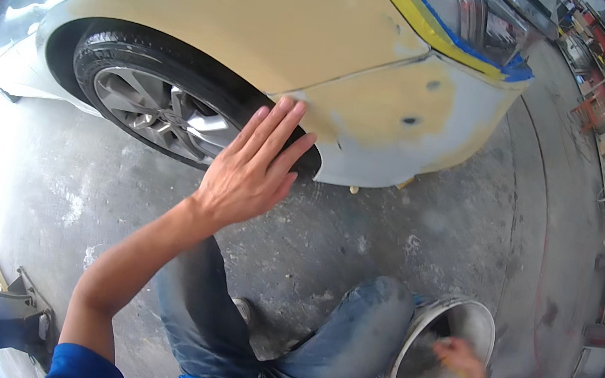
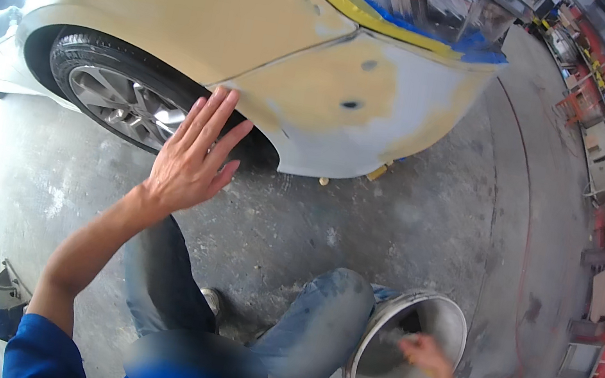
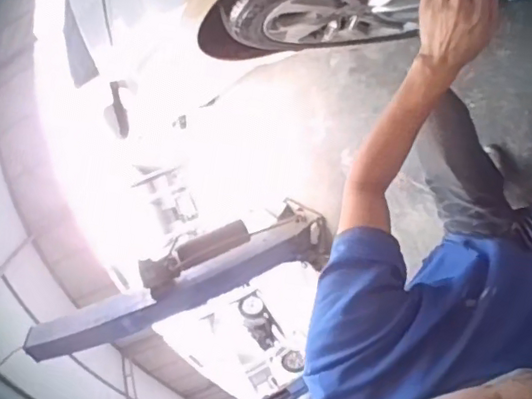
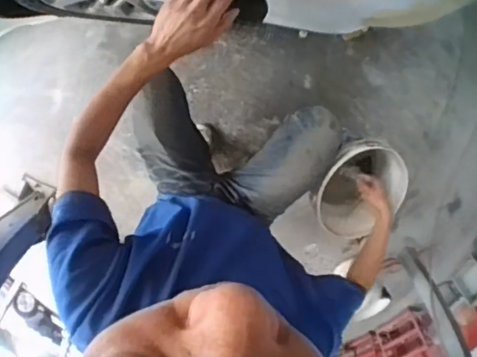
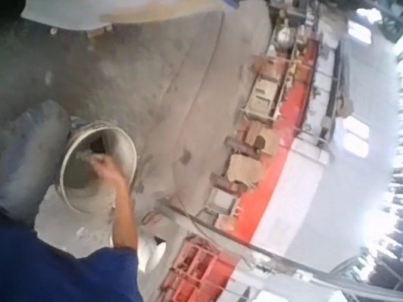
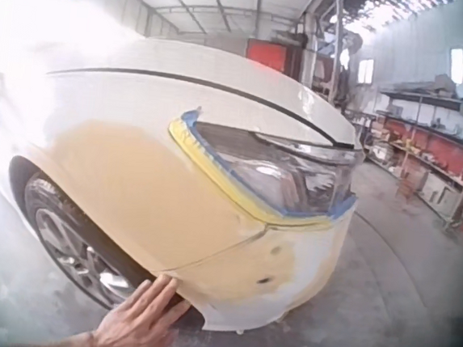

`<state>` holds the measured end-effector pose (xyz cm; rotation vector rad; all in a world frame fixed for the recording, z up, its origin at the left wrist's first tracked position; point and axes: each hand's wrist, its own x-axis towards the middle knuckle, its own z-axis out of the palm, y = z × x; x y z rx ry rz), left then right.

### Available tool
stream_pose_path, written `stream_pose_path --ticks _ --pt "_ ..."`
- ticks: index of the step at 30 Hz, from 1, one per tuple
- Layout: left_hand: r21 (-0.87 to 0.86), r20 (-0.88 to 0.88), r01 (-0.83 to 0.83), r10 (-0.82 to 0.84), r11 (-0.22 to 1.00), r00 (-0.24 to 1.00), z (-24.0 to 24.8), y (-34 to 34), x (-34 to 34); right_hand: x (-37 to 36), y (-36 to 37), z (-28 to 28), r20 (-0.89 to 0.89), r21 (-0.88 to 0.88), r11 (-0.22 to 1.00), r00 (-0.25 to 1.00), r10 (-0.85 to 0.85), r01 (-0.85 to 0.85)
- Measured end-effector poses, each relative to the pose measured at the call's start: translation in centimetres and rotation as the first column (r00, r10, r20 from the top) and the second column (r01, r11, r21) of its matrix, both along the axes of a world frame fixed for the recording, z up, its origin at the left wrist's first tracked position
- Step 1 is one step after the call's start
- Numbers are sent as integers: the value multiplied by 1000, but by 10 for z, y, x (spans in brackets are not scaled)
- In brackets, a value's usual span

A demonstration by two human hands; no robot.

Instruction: The person sands the front bumper of a white car using a yellow sanding block. They repeatedly dip the block into a bucket of water and wipe the surface with their hand while working around the headlight area.

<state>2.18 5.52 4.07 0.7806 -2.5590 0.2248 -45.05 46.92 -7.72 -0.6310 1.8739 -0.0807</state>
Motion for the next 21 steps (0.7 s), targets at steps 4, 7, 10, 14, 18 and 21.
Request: stream_pose_path --ticks 4,7,10,14,18,21 --pt "-3 -61 89 -89 996 994 7 2 -51 45 -155 168 -413 -271 844 848 332 -462" --pt "-74 -79 54 -60 996 995 29 -8 -79 123 -284 243 -545 -516 615 782 302 -597" --pt "-150 -76 59 -71 987 995 36 -14 -88 162 -355 256 -607 -755 270 793 55 -597" --pt "-189 -42 33 -42 981 998 24 -13 -49 182 -388 245 -402 -881 289 915 -35 -375" --pt "12 -309 66 -59 998 949 -1 -2 -9 199 -398 214 -178 -974 169 973 -148 -152" --pt "435 -577 35 249 900 778 -5 -10 2 214 -399 212 45 -981 177 974 -221 86"
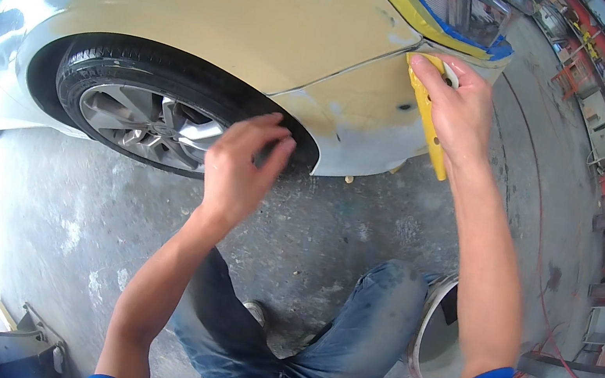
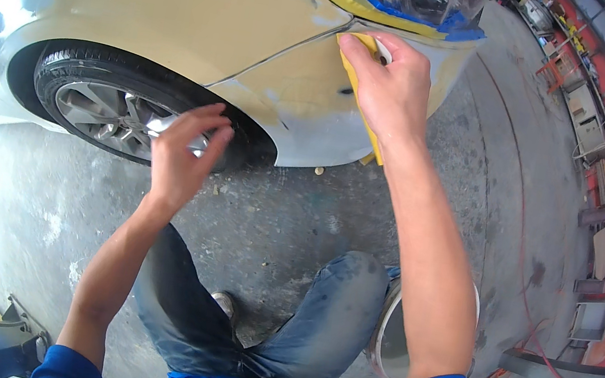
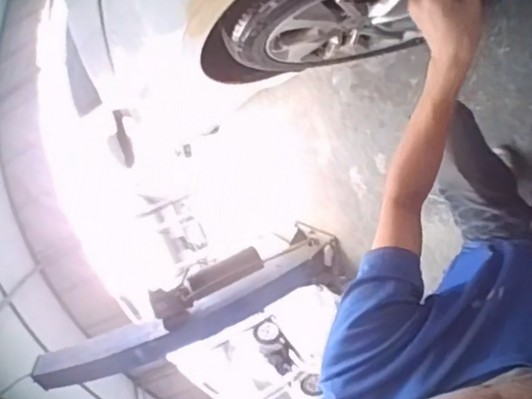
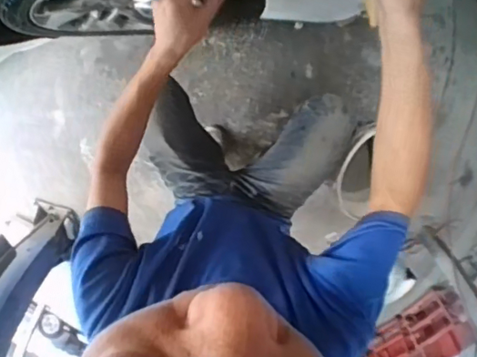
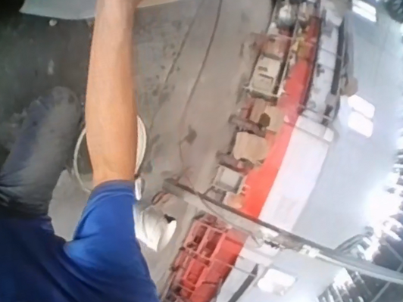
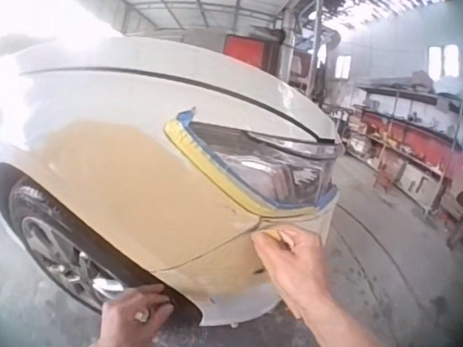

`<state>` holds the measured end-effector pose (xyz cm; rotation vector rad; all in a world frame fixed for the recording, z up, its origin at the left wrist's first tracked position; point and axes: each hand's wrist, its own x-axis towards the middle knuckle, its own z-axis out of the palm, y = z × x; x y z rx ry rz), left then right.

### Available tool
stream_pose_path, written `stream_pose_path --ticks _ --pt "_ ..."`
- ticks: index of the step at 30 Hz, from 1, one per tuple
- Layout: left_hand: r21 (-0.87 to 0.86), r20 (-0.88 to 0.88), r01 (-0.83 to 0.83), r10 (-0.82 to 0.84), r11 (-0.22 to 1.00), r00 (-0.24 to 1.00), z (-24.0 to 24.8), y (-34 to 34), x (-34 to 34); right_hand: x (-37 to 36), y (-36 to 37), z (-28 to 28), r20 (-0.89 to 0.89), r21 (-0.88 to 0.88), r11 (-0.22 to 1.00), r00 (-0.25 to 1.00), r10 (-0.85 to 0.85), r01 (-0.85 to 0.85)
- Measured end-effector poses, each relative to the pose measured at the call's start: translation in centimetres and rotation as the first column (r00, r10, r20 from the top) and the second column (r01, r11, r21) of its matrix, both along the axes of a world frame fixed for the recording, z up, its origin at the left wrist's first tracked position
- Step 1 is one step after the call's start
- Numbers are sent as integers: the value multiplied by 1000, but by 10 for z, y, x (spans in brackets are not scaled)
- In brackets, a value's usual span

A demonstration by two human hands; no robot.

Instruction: The person sands the front bumper of a white car using a yellow sanding block. They repeatedly dip the block into a bucket of water and wipe the surface with their hand while working around the headlight area.

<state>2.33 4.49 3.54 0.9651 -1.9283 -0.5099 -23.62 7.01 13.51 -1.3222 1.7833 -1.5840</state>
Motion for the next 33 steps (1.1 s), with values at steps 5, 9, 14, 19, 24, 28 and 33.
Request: stream_pose_path --ticks 5,9,14,19,24,28,33 --pt "414 -479 180 46 892 876 16 -28 5 12 0 -5 394 -2 999 919 -29 33" --pt "503 -453 235 22 832 891 27 -37 6 21 -6 -10 529 -52 995 847 -49 90" --pt "523 -464 274 1 807 886 30 -39 10 35 -13 -13 570 -72 976 812 -128 205" --pt "479 -485 302 -38 824 874 26 -40 11 42 -14 -13 606 -74 951 771 -195 299" --pt "482 -472 306 -51 821 880 24 -42 10 54 -18 -8 579 -87 924 774 -256 371" --pt "474 -445 310 -79 824 892 23 -44 9 82 -12 -29 540 -56 965 821 -186 256" --pt "481 -455 302 -60 823 888 19 -46 13 84 -12 -33 478 -1 985 866 -148 170"
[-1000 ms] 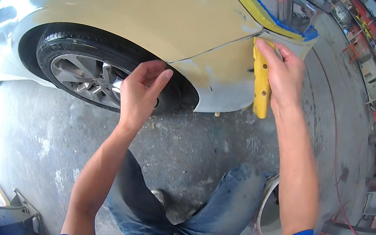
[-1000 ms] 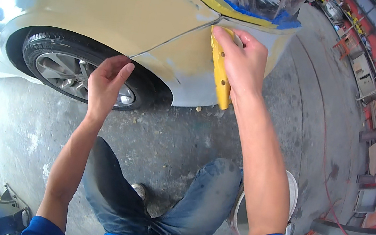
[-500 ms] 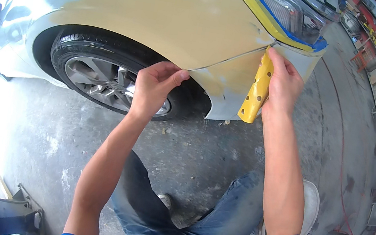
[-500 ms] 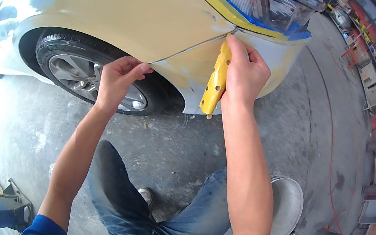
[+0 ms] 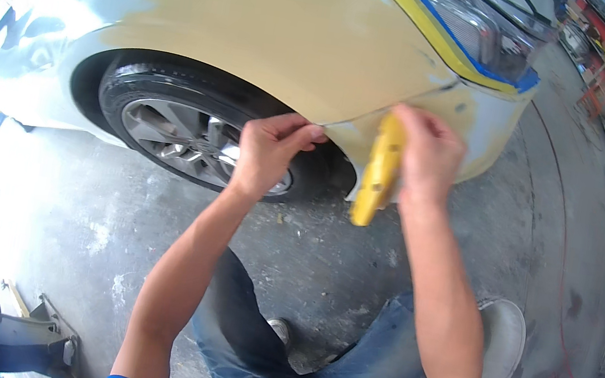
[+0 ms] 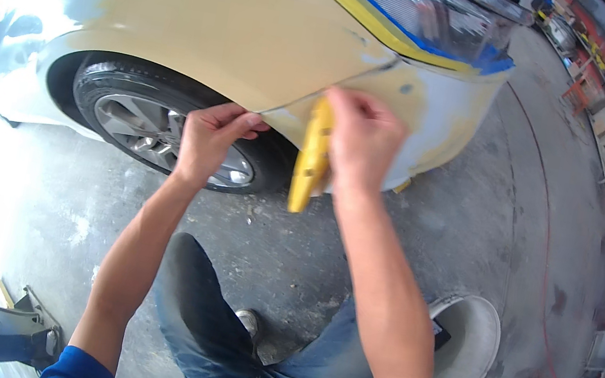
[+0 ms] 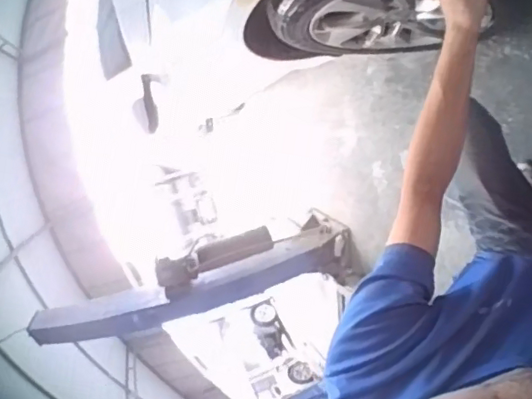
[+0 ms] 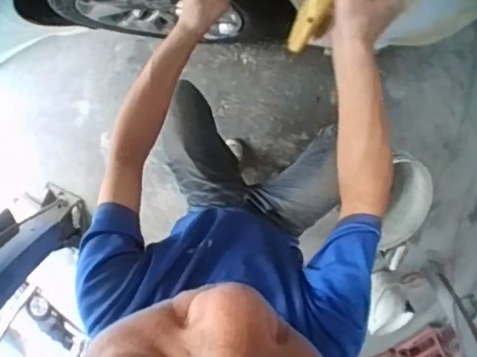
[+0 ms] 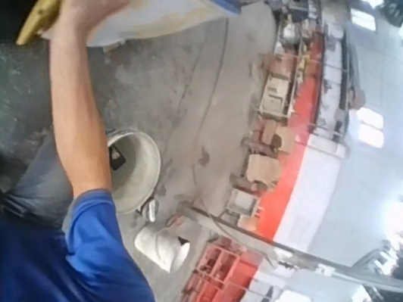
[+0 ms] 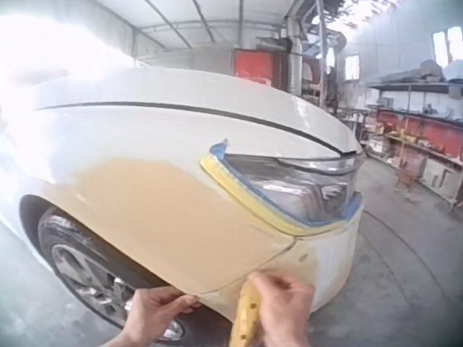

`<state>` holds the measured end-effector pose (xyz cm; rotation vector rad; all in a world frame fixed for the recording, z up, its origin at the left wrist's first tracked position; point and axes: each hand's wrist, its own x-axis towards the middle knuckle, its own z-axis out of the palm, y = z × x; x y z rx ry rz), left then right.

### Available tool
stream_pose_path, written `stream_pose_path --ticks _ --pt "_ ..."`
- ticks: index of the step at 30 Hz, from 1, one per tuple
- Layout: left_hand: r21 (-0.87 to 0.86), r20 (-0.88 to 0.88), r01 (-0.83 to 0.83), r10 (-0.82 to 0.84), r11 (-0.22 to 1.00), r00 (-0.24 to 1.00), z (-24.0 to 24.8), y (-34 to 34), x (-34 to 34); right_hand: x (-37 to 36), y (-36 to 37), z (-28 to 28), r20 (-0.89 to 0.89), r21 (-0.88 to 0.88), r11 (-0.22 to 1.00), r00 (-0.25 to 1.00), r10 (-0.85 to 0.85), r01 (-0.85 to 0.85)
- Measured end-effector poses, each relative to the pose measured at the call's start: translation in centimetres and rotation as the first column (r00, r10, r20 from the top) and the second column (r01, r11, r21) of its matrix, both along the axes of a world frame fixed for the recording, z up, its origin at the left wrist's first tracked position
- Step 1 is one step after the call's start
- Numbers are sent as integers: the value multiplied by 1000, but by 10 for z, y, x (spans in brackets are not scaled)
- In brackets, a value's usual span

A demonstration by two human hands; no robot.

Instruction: The person sands the front bumper of a white car using a yellow sanding block. They repeatedly dip the block into a bucket of water and wipe the surface with their hand while working around the headlight area.

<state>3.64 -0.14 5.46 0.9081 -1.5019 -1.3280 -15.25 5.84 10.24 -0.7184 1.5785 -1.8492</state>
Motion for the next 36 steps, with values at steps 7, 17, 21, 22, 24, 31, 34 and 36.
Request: stream_pose_path --ticks 7,17,21,22,24,31,34,36 --pt "-22 36 58 -57 998 998 4 -4 -1 42 -1 -31 8 -181 981 997 -74 74" --pt "-21 73 89 -87 996 994 3 -9 1 60 -5 -49 -57 -271 952 985 -166 144" --pt "-19 93 114 -112 993 989 9 -8 10 37 -6 -35 -101 -157 972 977 -190 173" --pt "-27 74 107 -105 994 992 9 -8 8 16 -11 -29 -18 -140 957 966 -259 254" --pt "-21 29 115 -114 993 993 7 -7 0 15 -17 -28 2 -298 906 950 -314 300" --pt "-36 102 156 -151 987 983 6 -13 14 91 -12 -58 -11 -341 914 972 -236 218" --pt "-50 172 214 -202 976 964 9 -16 14 79 -9 -57 -42 -308 929 973 -227 204" --pt "-81 240 187 -162 979 957 11 -14 15 90 -16 -64 -92 -353 885 930 -356 304"
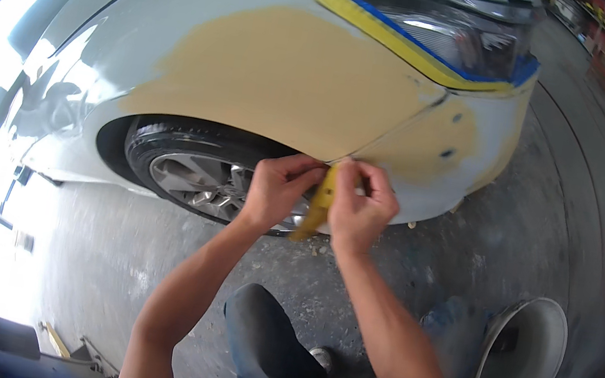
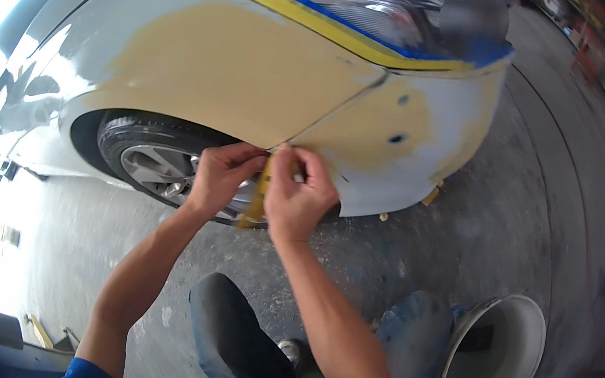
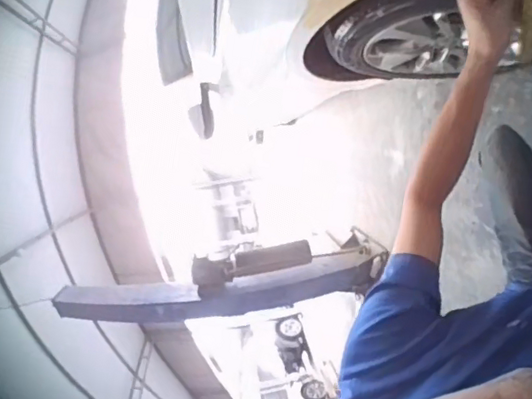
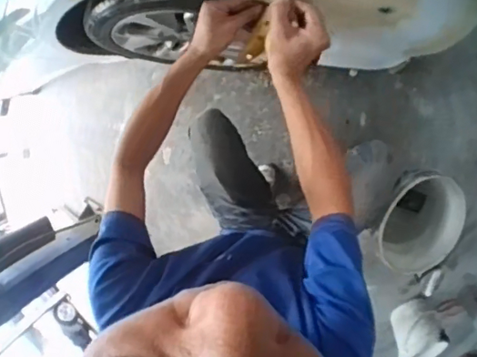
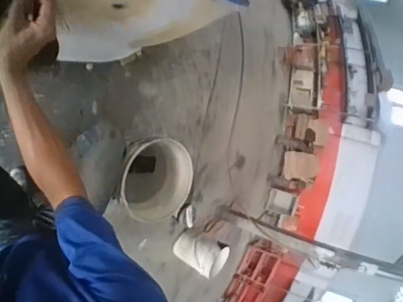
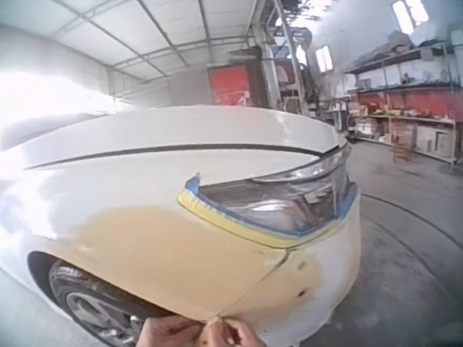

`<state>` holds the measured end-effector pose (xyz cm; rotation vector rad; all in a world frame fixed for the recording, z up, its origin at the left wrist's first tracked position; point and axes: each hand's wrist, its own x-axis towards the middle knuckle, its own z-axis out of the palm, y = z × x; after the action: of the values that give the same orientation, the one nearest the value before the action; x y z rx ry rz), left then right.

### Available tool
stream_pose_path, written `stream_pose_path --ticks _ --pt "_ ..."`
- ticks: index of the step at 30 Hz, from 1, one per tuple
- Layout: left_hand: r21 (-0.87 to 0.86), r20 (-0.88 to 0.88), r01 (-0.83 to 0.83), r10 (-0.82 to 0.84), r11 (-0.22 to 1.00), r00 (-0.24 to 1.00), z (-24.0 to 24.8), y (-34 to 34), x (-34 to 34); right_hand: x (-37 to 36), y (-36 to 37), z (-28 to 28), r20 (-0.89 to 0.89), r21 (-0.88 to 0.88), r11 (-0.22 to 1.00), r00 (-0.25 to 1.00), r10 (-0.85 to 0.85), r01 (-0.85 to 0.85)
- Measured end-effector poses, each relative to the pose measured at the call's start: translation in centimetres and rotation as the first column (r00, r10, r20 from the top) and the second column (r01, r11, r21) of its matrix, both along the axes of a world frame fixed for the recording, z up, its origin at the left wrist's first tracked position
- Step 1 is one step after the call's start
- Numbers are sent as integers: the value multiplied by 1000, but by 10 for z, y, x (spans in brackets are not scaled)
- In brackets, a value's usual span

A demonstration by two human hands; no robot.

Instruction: The person sands the front bumper of a white car using a yellow sanding block. They repeatedly dip the block into a bucket of water and wipe the surface with their hand while working around the headlight area.

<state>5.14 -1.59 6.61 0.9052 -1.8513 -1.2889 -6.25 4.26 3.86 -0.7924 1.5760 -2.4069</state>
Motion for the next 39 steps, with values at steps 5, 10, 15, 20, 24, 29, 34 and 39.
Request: stream_pose_path --ticks 5,10,15,20,24,29,34,39 --pt "-58 144 -26 34 998 989 -5 -5 17 -4 7 5 5 76 985 988 153 -153" --pt "7 -6 3 -3 1000 1000 0 2 10 -60 6 32 92 140 959 968 235 -247" --pt "21 -2 -5 5 1000 1000 -3 3 4 -75 -1 42 127 16 997 990 67 -70" --pt "-3 245 -83 82 997 966 -14 20 5 -68 13 18 38 139 949 959 281 -283" --pt "332 41 46 -63 942 997 -21 62 -27 -100 36 7 173 141 935 938 300 -325" --pt "118 264 107 -135 987 955 -19 81 -92 -120 53 -27 284 68 953 921 266 -296" --pt "63 316 105 -119 993 941 -25 83 -117 -144 85 -43 332 178 875 864 378 -451" --pt "214 287 181 -239 960 928 -35 83 -130 -172 116 -46 152 225 796 827 541 -562"
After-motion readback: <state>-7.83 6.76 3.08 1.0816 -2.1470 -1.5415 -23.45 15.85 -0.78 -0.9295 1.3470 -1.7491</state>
